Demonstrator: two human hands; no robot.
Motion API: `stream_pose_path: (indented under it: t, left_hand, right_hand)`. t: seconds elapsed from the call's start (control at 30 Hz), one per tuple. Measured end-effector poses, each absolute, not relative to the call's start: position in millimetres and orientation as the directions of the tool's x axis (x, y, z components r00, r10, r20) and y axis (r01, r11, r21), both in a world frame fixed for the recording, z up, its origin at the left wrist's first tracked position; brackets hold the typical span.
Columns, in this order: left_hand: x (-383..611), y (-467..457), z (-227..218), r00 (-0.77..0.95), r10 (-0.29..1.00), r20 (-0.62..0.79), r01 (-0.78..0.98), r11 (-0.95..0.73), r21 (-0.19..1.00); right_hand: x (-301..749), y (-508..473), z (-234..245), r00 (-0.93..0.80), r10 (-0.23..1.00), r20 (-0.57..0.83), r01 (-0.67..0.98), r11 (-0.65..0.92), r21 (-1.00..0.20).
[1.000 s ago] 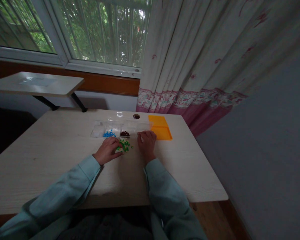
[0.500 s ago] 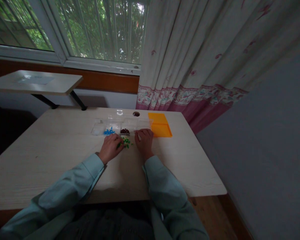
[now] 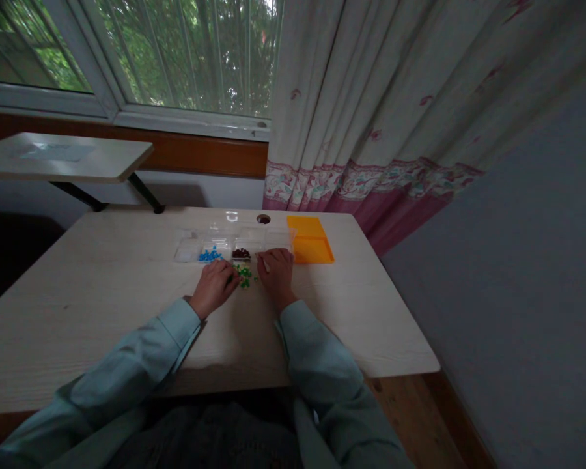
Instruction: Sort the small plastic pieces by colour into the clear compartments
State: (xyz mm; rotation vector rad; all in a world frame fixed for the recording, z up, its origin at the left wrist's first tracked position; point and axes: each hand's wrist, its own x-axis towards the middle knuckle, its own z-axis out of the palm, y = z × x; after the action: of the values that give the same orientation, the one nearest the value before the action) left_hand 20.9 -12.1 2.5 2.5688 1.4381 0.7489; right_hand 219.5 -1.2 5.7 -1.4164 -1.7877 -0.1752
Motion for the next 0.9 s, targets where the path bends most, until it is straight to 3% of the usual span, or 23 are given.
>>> stream_pose_path:
  t: [0.27,0.43,0.57,0.73,0.9]
  left_hand:
    - [13.6,-0.3,-4.2,0.309,0.812,0.495,0.614,-0.568,0.548]
    - [9.5,2.8,-4.5,0.204,0.851,0.484,0.484,-0.518,0.706]
    - [10.4,2.6,-2.8,0.207,0.863,0.460,0.451,-0.502,0.738]
    - [15.5,1.1,-2.1,0.239,0.869,0.434,0.436,-0.495,0.751]
    - [19.5,-0.8,-3.5,0.261,0.860,0.439,0.432,-0.511,0.743]
  right_hand:
    - [214.2,-2.6,2.2,-0.086,0.750,0.655,0.827,0.421,-0.373]
    - [203.9,-8.4,4.9,-0.141,0.786,0.602,0.769,0.470,-0.433]
    - [192.5,-15.3,8.2,-0.216,0.804,0.554,0.722,0.514,-0.464]
    - [180.9,-20.6,8.5,-0.223,0.833,0.506,0.778,0.465,-0.422]
    - [177.4,-20.5,4.8,-0.228,0.824,0.519,0.773,0.477,-0.418]
